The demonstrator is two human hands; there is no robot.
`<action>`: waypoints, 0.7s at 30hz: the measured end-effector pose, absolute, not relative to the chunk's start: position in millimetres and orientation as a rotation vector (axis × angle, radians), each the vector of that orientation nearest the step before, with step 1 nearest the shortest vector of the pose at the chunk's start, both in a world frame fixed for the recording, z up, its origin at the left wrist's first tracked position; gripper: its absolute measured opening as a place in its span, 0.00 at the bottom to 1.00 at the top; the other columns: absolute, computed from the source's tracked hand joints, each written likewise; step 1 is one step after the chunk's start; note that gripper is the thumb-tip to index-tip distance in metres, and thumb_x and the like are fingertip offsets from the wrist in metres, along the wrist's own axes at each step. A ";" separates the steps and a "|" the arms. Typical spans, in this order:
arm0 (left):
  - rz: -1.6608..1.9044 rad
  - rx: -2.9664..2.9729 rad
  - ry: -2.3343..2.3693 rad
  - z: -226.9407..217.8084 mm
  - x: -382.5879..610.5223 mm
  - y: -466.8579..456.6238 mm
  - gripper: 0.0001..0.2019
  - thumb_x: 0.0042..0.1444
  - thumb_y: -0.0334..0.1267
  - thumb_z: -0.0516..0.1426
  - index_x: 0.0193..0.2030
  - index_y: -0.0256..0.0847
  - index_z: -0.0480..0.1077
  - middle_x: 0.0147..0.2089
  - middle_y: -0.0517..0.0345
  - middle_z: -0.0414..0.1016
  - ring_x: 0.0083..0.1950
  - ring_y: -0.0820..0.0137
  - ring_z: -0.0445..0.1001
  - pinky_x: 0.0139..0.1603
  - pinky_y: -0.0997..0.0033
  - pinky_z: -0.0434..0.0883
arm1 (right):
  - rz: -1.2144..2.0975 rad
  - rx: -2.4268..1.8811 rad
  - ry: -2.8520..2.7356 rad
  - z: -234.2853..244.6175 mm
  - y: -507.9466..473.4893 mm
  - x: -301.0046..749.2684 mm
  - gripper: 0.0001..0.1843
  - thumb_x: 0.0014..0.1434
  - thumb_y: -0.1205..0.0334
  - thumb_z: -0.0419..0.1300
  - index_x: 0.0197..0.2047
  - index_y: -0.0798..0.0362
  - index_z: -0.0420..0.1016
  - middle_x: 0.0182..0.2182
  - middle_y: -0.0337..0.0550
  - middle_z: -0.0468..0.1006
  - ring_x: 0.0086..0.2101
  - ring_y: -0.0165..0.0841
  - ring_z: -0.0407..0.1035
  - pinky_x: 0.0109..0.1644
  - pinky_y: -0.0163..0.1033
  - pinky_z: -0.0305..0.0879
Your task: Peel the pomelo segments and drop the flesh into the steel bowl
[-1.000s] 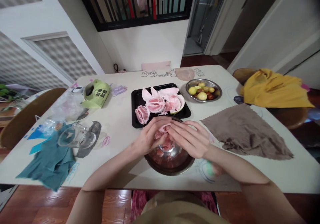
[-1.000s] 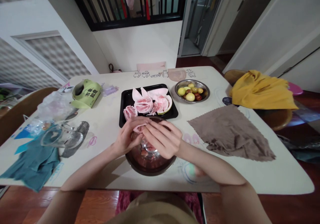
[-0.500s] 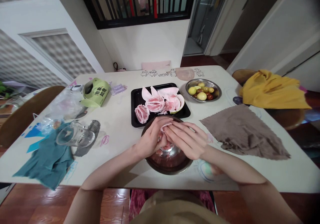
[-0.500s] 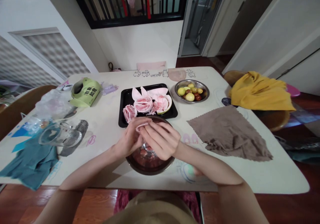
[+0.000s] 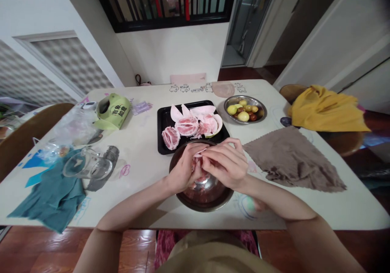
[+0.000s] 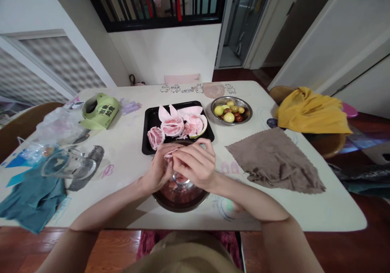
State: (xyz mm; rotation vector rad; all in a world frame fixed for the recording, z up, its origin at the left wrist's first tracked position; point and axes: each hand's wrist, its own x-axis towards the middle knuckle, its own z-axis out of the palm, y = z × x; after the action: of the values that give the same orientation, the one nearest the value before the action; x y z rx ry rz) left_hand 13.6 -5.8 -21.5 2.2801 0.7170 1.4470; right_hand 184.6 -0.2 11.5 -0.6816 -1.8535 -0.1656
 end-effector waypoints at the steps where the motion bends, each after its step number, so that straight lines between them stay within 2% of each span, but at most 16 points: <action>1: 1.420 2.264 0.759 -20.6 12.6 -5.8 0.21 0.70 0.33 0.51 0.68 0.39 0.58 0.58 0.41 0.71 0.62 0.61 0.72 0.63 0.55 0.73 | -0.149 -0.680 -1.855 10.8 2.7 184.7 0.06 0.61 0.71 0.66 0.39 0.50 0.79 0.31 0.35 0.86 0.31 0.28 0.78 0.47 0.42 0.66; 6: 1.235 2.224 0.970 -13.8 7.2 -3.6 0.27 0.71 0.34 0.50 0.75 0.45 0.50 0.70 0.40 0.64 0.71 0.59 0.66 0.71 0.53 0.67 | -0.286 -0.645 -1.952 0.1 18.8 187.9 0.09 0.65 0.69 0.64 0.48 0.50 0.79 0.40 0.40 0.87 0.38 0.30 0.80 0.54 0.43 0.66; 10: 1.162 2.161 1.013 -10.2 5.6 -4.3 0.28 0.72 0.36 0.50 0.76 0.44 0.48 0.72 0.40 0.63 0.72 0.59 0.66 0.73 0.51 0.65 | -0.512 -0.602 -2.046 -4.1 21.5 193.1 0.10 0.67 0.66 0.62 0.50 0.50 0.80 0.44 0.41 0.87 0.42 0.31 0.79 0.57 0.44 0.64; 14: 1.137 2.144 1.075 -5.9 6.4 -8.1 0.22 0.71 0.36 0.50 0.70 0.38 0.54 0.66 0.37 0.68 0.67 0.58 0.71 0.70 0.53 0.69 | -0.674 -0.614 -2.056 -0.3 17.0 195.1 0.09 0.67 0.66 0.62 0.49 0.50 0.81 0.43 0.40 0.87 0.43 0.31 0.79 0.59 0.45 0.62; 17: 1.141 2.199 1.092 -5.2 7.7 -8.5 0.16 0.70 0.34 0.49 0.63 0.37 0.59 0.57 0.40 0.73 0.60 0.60 0.76 0.63 0.57 0.74 | -0.705 -0.625 -2.049 0.7 15.7 193.4 0.08 0.67 0.66 0.63 0.48 0.53 0.81 0.42 0.41 0.87 0.42 0.33 0.80 0.58 0.46 0.61; 21: 1.227 2.309 1.110 -9.1 8.5 -6.8 0.16 0.68 0.32 0.51 0.62 0.37 0.59 0.54 0.42 0.74 0.57 0.60 0.77 0.59 0.58 0.76 | -0.676 -0.689 -1.999 -1.1 17.1 189.1 0.05 0.65 0.66 0.66 0.44 0.53 0.80 0.37 0.38 0.87 0.38 0.32 0.80 0.57 0.46 0.60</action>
State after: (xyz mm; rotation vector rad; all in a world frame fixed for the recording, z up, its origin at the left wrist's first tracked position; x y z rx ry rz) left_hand 8.5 -6.8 -9.1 2.3088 1.1097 1.2273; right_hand 189.1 17.1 -1.1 -0.6889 -1.9986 -0.6758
